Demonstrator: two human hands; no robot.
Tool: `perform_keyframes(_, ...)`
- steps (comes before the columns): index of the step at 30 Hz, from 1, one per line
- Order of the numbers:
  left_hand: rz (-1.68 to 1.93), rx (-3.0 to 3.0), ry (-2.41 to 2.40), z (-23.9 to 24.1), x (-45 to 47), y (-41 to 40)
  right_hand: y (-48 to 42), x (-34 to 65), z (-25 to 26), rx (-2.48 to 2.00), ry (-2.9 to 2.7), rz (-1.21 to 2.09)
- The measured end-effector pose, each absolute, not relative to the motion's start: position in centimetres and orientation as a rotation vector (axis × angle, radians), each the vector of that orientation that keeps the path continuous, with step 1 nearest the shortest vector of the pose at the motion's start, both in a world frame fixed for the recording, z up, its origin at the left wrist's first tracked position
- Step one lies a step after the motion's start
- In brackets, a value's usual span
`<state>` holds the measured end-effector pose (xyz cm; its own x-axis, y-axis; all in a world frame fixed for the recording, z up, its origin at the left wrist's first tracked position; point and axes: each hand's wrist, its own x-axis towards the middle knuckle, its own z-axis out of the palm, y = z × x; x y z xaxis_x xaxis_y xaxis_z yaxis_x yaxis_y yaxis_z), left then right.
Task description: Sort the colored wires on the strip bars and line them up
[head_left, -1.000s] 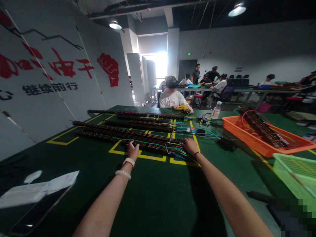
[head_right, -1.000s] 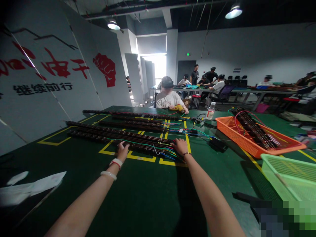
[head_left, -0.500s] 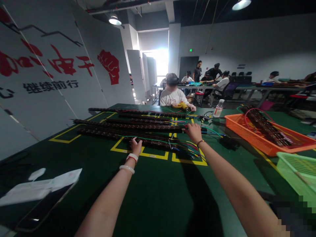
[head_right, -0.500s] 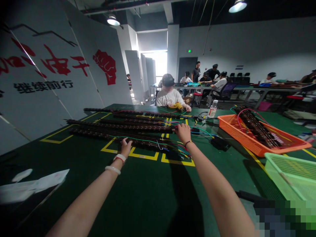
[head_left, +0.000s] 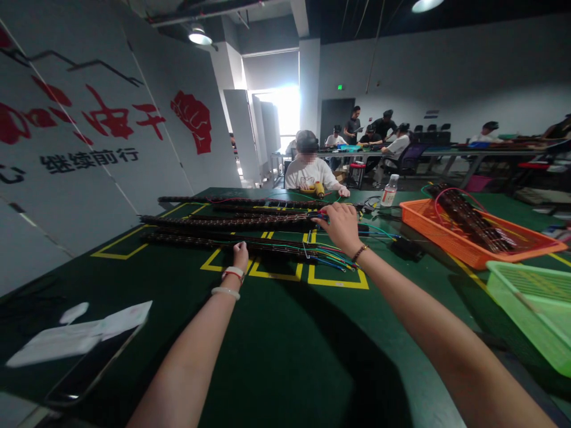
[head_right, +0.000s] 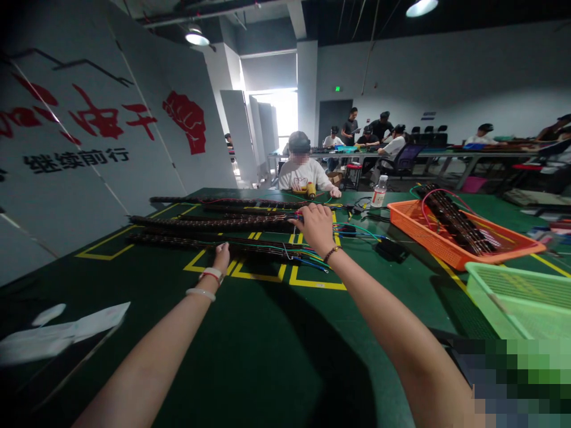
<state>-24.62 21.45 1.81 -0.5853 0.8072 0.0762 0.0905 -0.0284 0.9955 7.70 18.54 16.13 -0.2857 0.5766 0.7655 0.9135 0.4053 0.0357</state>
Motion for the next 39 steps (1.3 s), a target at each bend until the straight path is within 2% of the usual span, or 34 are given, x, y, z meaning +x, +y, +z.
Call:
perform_keyframes(12,1.835,0.446,1.066,8.4,-25.2,19.8,11.6,6.1,15.1,-1.157,-1.971,-0.564)
perform_keyframes(24,1.878,0.327,0.827,11.2,-26.7,14.2,6.6,3.9,14.1,-1.132,-1.908,-0.359)
perform_keyframes(39,1.786,0.391,0.716,11.6,-26.8,7.0,2.1,5.6,11.8,-1.058,-1.816,-0.170)
